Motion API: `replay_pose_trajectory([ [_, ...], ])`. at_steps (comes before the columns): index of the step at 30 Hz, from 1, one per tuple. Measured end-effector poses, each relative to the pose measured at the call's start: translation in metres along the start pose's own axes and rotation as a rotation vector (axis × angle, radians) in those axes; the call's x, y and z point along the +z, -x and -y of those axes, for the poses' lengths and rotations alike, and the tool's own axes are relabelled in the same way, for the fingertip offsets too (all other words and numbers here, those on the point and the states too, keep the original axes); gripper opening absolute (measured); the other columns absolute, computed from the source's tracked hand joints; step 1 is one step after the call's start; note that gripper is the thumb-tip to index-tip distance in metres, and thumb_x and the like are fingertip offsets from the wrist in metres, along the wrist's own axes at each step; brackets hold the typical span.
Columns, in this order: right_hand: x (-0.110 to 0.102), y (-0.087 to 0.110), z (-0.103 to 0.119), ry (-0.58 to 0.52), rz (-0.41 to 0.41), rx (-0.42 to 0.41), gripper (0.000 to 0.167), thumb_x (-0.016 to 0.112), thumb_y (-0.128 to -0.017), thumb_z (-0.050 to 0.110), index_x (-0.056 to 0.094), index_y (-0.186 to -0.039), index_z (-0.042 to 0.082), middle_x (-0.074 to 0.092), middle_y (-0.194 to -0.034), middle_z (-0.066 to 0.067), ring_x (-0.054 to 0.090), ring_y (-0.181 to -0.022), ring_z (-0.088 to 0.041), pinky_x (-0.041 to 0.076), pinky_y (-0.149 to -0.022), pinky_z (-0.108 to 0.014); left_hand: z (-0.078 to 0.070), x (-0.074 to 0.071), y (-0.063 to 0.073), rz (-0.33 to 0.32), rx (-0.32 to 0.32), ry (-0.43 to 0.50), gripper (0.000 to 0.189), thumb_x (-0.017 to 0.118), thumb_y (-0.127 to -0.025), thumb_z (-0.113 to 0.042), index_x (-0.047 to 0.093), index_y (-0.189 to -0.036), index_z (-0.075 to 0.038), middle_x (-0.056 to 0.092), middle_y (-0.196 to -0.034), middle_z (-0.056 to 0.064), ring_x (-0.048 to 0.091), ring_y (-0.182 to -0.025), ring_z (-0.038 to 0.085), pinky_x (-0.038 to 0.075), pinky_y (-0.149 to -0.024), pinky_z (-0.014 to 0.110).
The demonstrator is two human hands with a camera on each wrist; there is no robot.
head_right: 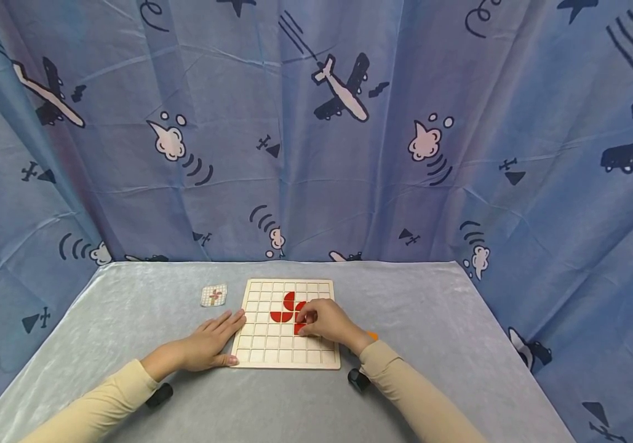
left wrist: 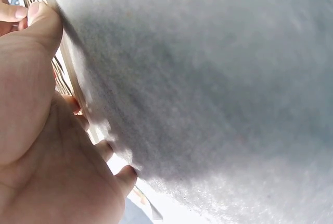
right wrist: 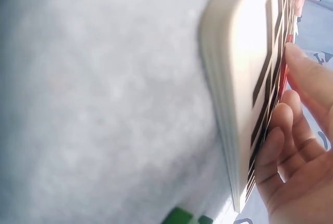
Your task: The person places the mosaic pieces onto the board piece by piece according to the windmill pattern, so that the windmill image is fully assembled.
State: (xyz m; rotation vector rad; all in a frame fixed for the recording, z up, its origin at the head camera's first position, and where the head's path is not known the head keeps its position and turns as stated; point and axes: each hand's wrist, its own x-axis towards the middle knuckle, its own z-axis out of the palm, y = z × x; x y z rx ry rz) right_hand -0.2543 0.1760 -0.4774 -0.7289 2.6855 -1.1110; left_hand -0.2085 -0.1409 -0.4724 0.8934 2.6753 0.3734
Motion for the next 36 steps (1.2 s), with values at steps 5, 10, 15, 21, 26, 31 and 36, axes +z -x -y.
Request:
replay_pose_trajectory([
  [5,0.0,0.0,-0.001,-0.002,0.004,-0.006,0.015,0.083,-0.079,0.014,0.075,-0.092,0.012,0.06,-0.074,0.002,0.05,-0.065,-0.007,0.043,-0.063,-0.02,0.0,0.0,0.0,-0.001,0.001,0.004,0.088,0.057,-0.095,-0.049,0.018,-0.158,-0.001,0.012,-0.167,0.017,0.012,-0.154,0.042,0.019,-0.118,0.064],
  [10,0.0,0.0,-0.001,0.002,0.007,-0.002,0.013,0.082,-0.08,0.014,0.075,-0.091,0.012,0.061,-0.074,0.003,0.051,-0.065,-0.007,0.043,-0.062,-0.02,0.0,0.0,0.0,0.001,-0.001,-0.001,0.087,0.057,-0.095,-0.049,0.018,-0.158,-0.001,0.012,-0.167,0.017,0.012,-0.154,0.042,0.02,-0.118,0.064],
  [15,-0.002,0.002,-0.001,-0.015,-0.002,0.003,0.013,0.082,-0.081,0.013,0.075,-0.092,0.013,0.062,-0.076,0.002,0.052,-0.067,-0.008,0.044,-0.063,-0.021,-0.001,0.0,0.0,-0.003,0.0,0.008,0.087,0.058,-0.095,-0.048,0.019,-0.157,-0.001,0.013,-0.167,0.017,0.012,-0.154,0.042,0.019,-0.118,0.064],
  [21,-0.013,0.007,-0.003,-0.036,-0.038,0.003,0.012,0.079,-0.083,0.01,0.076,-0.095,0.01,0.062,-0.078,-0.001,0.051,-0.066,-0.009,0.043,-0.06,-0.021,0.001,0.002,0.0,-0.001,0.0,0.003,0.088,0.058,-0.095,-0.049,0.018,-0.158,-0.002,0.012,-0.167,0.016,0.012,-0.154,0.042,0.02,-0.118,0.063],
  [26,-0.03,0.017,-0.008,-0.016,-0.094,0.022,0.011,0.077,-0.085,0.013,0.076,-0.096,0.011,0.061,-0.078,-0.001,0.05,-0.068,-0.011,0.043,-0.059,-0.023,0.0,0.002,-0.001,-0.002,0.001,0.006,0.087,0.057,-0.096,-0.048,0.018,-0.158,-0.003,0.012,-0.168,0.016,0.012,-0.154,0.042,0.02,-0.118,0.063],
  [31,-0.045,0.03,-0.017,0.005,-0.119,0.077,0.012,0.076,-0.086,0.015,0.075,-0.098,0.013,0.06,-0.078,0.001,0.052,-0.071,-0.013,0.045,-0.063,-0.024,0.001,0.002,-0.001,-0.003,0.001,0.0,0.087,0.057,-0.096,-0.048,0.018,-0.158,-0.003,0.011,-0.168,0.016,0.012,-0.154,0.042,0.02,-0.118,0.063],
  [36,-0.056,0.045,-0.027,0.017,-0.152,0.074,0.014,0.076,-0.085,0.01,0.075,-0.099,0.009,0.062,-0.08,0.0,0.053,-0.072,-0.01,0.047,-0.066,-0.024,0.0,0.002,0.001,-0.004,0.002,-0.001,0.087,0.058,-0.095,-0.048,0.019,-0.158,-0.002,0.012,-0.167,0.017,0.013,-0.154,0.043,0.02,-0.118,0.064],
])
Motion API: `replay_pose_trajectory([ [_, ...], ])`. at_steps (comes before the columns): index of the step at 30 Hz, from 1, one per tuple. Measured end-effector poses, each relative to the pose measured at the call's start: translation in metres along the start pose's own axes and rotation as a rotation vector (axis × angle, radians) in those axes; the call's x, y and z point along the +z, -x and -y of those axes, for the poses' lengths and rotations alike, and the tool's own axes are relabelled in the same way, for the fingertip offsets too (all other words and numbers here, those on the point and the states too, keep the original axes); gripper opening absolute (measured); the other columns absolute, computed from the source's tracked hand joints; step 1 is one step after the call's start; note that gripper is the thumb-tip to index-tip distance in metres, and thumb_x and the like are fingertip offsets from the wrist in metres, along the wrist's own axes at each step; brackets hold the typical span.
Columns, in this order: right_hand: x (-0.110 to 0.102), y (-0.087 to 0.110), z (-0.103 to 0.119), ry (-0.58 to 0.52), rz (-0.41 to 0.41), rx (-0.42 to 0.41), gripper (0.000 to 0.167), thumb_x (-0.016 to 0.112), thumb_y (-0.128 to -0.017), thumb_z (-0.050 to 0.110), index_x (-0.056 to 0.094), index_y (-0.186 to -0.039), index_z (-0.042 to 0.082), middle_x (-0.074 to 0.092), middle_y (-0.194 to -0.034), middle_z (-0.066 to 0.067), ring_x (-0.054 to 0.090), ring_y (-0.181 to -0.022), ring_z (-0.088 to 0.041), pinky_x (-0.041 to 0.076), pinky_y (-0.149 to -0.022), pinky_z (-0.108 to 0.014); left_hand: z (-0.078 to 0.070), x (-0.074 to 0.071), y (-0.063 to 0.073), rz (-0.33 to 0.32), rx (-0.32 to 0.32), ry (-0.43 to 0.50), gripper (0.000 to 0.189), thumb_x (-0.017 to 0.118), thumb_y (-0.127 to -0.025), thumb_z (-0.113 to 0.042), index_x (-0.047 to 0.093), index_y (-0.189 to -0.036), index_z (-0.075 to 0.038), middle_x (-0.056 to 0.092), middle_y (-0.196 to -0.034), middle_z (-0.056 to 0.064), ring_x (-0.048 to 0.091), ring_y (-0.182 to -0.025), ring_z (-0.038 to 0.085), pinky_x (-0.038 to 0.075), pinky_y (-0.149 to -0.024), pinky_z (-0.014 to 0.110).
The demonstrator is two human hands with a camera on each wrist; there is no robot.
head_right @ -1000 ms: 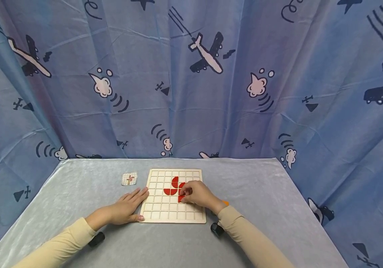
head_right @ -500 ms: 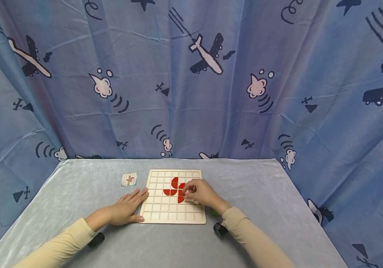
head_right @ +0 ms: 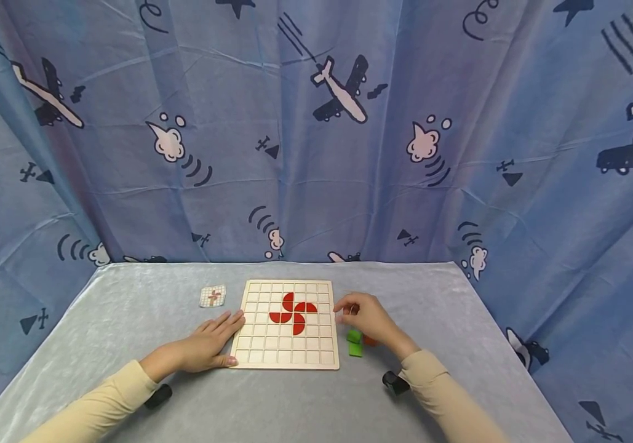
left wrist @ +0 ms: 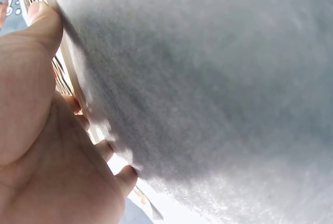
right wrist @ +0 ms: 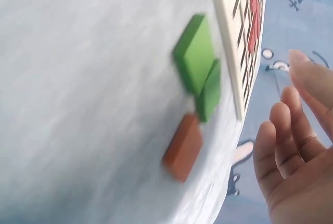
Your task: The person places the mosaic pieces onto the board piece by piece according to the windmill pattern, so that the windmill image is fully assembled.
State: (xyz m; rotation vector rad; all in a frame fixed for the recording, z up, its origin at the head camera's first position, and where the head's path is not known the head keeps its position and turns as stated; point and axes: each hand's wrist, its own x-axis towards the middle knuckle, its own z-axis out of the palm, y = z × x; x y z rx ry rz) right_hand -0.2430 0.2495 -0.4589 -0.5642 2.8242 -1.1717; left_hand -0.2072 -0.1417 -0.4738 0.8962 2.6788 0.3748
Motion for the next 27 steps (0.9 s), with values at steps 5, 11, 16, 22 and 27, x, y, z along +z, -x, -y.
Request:
replay_pose_trajectory([
  [5,-0.008,0.013,-0.016,-0.001,-0.014,0.0,0.016,0.077,-0.084,0.01,0.075,-0.099,0.007,0.064,-0.083,-0.001,0.054,-0.074,-0.007,0.048,-0.069,-0.023,-0.001,-0.001,0.001,0.002,0.003,-0.003,0.087,0.058,-0.095,-0.048,0.019,-0.157,-0.001,0.012,-0.167,0.018,0.013,-0.154,0.043,0.02,-0.118,0.064],
  [11,-0.018,0.025,-0.038,-0.017,0.027,0.003,0.02,0.076,-0.086,0.012,0.076,-0.105,0.01,0.068,-0.098,-0.008,0.058,-0.086,-0.01,0.049,-0.075,-0.022,-0.003,-0.003,0.002,0.0,-0.001,0.004,0.087,0.059,-0.095,-0.047,0.019,-0.157,0.0,0.013,-0.167,0.018,0.013,-0.154,0.043,0.02,-0.118,0.064],
  [16,-0.024,0.027,-0.052,-0.077,0.1,-0.038,0.025,0.074,-0.087,0.013,0.074,-0.112,0.006,0.069,-0.105,-0.016,0.058,-0.087,-0.007,0.048,-0.076,-0.022,-0.002,-0.002,0.001,0.001,-0.003,0.011,0.087,0.059,-0.095,-0.047,0.019,-0.157,-0.001,0.013,-0.167,0.017,0.013,-0.154,0.043,0.019,-0.118,0.064],
  [22,-0.027,0.02,-0.059,-0.092,0.186,-0.04,0.027,0.074,-0.088,0.015,0.075,-0.113,0.008,0.071,-0.11,-0.013,0.06,-0.093,-0.013,0.046,-0.078,-0.021,0.0,0.0,0.0,-0.002,-0.002,-0.002,0.087,0.057,-0.096,-0.048,0.018,-0.158,-0.002,0.012,-0.167,0.017,0.013,-0.154,0.042,0.02,-0.118,0.064],
  [27,-0.029,0.016,-0.059,-0.08,0.255,0.008,0.028,0.074,-0.087,0.016,0.075,-0.115,0.012,0.07,-0.112,-0.011,0.057,-0.093,-0.012,0.043,-0.078,-0.021,0.0,-0.001,0.0,0.001,-0.001,-0.001,0.087,0.058,-0.095,-0.048,0.019,-0.157,-0.001,0.012,-0.167,0.018,0.013,-0.154,0.043,0.019,-0.118,0.064],
])
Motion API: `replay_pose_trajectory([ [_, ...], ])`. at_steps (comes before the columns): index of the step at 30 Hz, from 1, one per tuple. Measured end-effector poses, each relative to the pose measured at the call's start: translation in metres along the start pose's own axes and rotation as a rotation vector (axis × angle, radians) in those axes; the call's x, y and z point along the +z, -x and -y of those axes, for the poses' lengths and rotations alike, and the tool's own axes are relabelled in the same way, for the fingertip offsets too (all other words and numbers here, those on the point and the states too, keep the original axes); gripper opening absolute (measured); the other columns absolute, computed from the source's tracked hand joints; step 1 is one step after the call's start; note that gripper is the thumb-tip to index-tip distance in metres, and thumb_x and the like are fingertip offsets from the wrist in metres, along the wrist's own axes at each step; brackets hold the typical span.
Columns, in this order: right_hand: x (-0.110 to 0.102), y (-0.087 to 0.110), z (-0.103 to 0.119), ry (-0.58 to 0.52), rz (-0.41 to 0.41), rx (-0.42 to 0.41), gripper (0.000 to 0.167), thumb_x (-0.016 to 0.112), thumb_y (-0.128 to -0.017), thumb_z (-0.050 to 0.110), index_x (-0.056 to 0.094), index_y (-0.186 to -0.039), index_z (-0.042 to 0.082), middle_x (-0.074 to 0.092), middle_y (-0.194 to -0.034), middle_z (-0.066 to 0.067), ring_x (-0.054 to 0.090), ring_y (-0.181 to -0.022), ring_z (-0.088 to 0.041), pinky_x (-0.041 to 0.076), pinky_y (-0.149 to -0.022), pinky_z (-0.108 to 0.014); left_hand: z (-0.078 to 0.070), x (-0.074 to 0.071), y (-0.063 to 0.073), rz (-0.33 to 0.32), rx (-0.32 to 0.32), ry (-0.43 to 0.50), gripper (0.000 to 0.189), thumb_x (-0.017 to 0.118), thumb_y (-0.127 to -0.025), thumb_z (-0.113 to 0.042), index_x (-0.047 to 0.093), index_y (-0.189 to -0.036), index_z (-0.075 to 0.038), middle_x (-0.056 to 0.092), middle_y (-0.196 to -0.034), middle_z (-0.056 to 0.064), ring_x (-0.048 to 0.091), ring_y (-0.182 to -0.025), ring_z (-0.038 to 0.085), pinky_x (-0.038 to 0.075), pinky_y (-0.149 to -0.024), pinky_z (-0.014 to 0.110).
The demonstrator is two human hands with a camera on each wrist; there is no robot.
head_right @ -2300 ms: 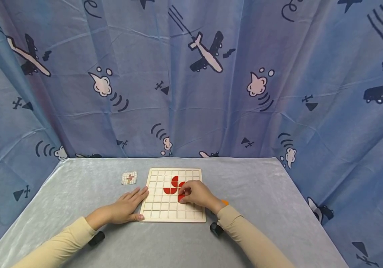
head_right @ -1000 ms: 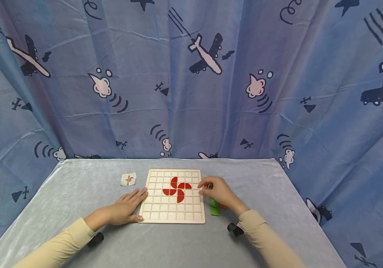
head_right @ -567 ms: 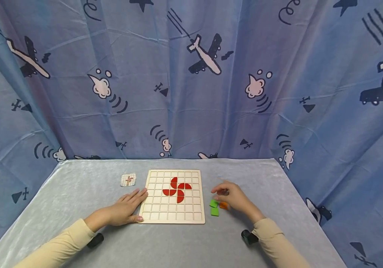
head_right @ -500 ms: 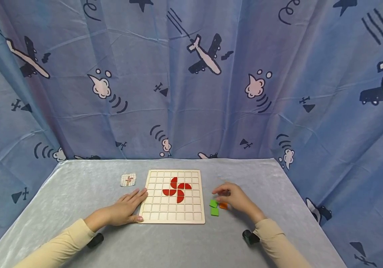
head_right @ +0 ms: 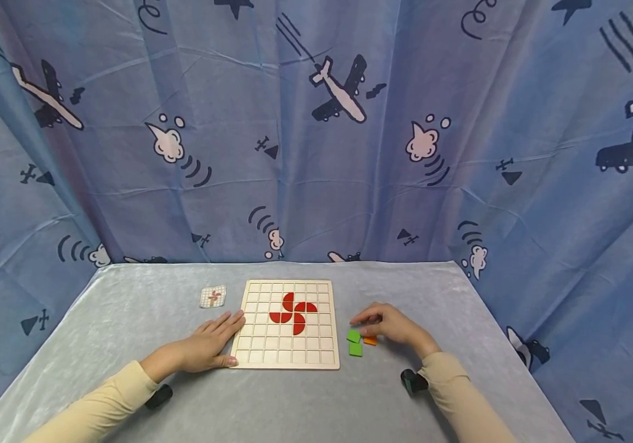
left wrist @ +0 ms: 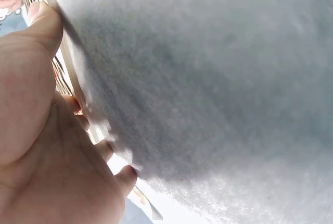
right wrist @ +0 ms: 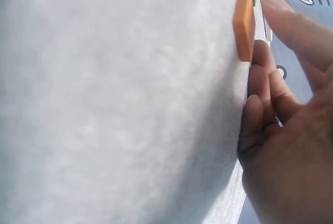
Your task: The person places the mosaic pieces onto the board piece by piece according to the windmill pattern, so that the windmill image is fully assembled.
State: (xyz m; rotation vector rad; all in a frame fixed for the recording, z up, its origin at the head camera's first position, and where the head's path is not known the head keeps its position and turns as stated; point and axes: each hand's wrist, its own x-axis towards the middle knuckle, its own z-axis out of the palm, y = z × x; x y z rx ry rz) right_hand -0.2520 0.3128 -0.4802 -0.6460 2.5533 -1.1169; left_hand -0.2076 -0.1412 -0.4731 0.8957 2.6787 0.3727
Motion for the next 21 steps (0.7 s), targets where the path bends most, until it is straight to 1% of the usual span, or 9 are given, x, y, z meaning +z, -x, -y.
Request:
replay_pose_trajectory([
  [4,-0.0024,-0.0015,0.0011,-0.018,0.044,0.021,0.03,0.075,-0.086,0.016,0.075,-0.115,0.012,0.068,-0.114,-0.012,0.056,-0.097,-0.014,0.042,-0.078,-0.022,-0.0016,-0.001,0.0008,0.0,-0.004,0.002,0.088,0.058,-0.095,-0.048,0.018,-0.157,-0.001,0.012,-0.167,0.018,0.012,-0.154,0.043,0.019,-0.118,0.064],
  [8,-0.0034,-0.0033,0.0017,-0.017,0.066,0.028,0.032,0.077,-0.083,0.016,0.076,-0.115,0.013,0.066,-0.114,-0.011,0.054,-0.097,-0.016,0.041,-0.08,-0.023,-0.0021,-0.0022,0.0011,-0.002,-0.003,0.007,0.087,0.058,-0.095,-0.048,0.019,-0.157,-0.001,0.012,-0.167,0.018,0.012,-0.154,0.043,0.019,-0.118,0.065],
  [15,-0.0022,-0.0047,-0.0013,-0.035,0.085,0.009,0.034,0.079,-0.081,0.016,0.076,-0.114,0.012,0.063,-0.111,-0.012,0.053,-0.097,-0.014,0.042,-0.083,-0.023,0.0009,-0.0007,-0.0001,-0.01,0.019,-0.019,0.086,0.058,-0.095,-0.047,0.02,-0.156,0.001,0.014,-0.166,0.02,0.015,-0.152,0.045,0.022,-0.116,0.065],
  [21,-0.0017,-0.0046,-0.0008,-0.032,0.082,0.015,0.033,0.08,-0.08,0.017,0.076,-0.113,0.013,0.063,-0.111,-0.012,0.052,-0.095,-0.014,0.041,-0.081,-0.024,0.0016,0.0007,-0.0004,-0.014,0.018,-0.013,0.086,0.058,-0.095,-0.048,0.02,-0.157,0.0,0.014,-0.166,0.019,0.015,-0.153,0.045,0.022,-0.116,0.065],
])
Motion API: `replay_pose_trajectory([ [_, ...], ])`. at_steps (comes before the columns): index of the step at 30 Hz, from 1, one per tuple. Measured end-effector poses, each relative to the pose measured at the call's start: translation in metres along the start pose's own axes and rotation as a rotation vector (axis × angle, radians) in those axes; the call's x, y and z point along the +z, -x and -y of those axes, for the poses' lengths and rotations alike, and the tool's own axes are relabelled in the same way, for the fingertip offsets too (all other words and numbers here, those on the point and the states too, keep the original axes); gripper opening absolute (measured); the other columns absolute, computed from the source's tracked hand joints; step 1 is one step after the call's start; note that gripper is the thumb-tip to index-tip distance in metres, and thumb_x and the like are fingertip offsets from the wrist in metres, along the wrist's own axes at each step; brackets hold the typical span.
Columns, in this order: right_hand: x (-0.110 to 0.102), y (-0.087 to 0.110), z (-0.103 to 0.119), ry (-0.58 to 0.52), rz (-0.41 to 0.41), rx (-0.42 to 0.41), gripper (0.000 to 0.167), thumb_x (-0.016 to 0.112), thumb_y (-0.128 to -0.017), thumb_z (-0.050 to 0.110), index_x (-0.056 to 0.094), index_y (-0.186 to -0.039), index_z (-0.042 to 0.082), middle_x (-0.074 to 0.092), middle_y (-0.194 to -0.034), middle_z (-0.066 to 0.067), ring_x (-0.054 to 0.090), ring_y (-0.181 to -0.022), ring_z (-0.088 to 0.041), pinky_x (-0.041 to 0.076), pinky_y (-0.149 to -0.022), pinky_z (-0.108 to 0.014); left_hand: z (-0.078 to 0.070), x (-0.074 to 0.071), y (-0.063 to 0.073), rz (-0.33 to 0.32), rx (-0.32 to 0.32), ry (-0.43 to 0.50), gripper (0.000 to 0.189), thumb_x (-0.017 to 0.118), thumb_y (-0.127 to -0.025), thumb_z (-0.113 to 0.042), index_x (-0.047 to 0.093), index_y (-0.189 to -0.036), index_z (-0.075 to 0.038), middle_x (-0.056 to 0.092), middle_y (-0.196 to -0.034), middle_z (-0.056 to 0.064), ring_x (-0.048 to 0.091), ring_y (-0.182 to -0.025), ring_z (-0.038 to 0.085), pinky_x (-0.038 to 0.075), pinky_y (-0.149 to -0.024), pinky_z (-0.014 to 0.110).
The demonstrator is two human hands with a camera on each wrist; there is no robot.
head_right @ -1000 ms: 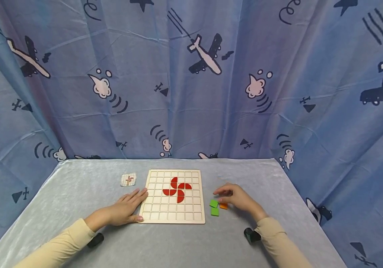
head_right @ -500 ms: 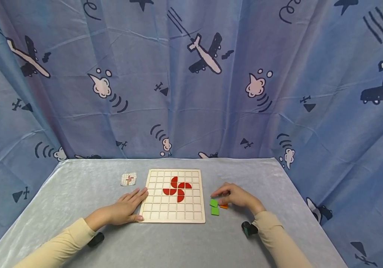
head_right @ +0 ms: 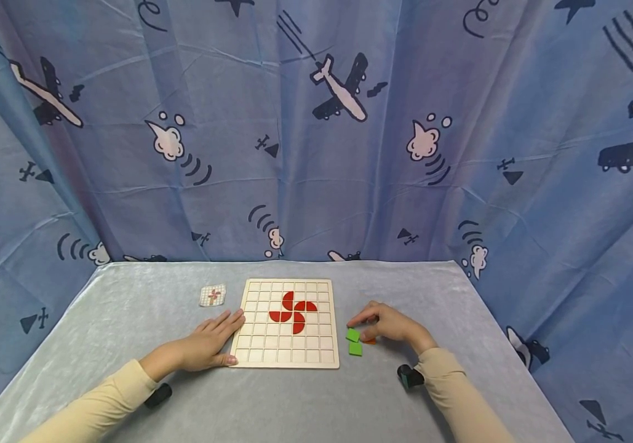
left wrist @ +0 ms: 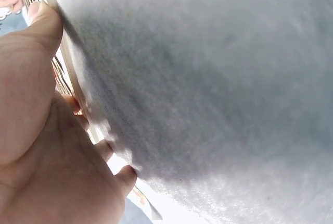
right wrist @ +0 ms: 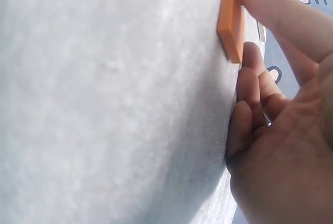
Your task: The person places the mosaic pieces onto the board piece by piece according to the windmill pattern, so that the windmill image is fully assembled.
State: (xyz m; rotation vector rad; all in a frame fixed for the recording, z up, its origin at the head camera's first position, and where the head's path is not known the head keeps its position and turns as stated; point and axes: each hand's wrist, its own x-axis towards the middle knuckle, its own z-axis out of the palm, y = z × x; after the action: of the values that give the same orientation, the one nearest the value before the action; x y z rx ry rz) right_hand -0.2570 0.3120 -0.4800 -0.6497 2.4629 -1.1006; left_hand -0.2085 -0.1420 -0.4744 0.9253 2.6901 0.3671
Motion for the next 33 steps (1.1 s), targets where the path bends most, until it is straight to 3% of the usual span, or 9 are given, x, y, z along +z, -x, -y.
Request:
replay_pose_trajectory([
  [13,0.0025,0.0015,0.0074,-0.029,-0.008,0.034,0.032,0.081,-0.077,0.012,0.075,-0.109,0.009,0.059,-0.109,-0.015,0.05,-0.093,-0.02,0.043,-0.075,-0.022,-0.0016,-0.0025,0.0013,0.008,-0.002,0.005,0.087,0.058,-0.095,-0.048,0.02,-0.157,0.0,0.013,-0.166,0.019,0.014,-0.153,0.044,0.021,-0.117,0.065],
  [33,0.0083,0.001,0.0015,0.028,-0.082,0.011,0.026,0.085,-0.075,0.019,0.073,-0.097,0.013,0.061,-0.102,-0.009,0.051,-0.092,-0.015,0.04,-0.082,-0.025,-0.0023,-0.0025,0.0017,0.006,-0.001,0.011,0.086,0.058,-0.095,-0.047,0.019,-0.157,0.001,0.013,-0.166,0.02,0.014,-0.153,0.045,0.02,-0.117,0.065],
])
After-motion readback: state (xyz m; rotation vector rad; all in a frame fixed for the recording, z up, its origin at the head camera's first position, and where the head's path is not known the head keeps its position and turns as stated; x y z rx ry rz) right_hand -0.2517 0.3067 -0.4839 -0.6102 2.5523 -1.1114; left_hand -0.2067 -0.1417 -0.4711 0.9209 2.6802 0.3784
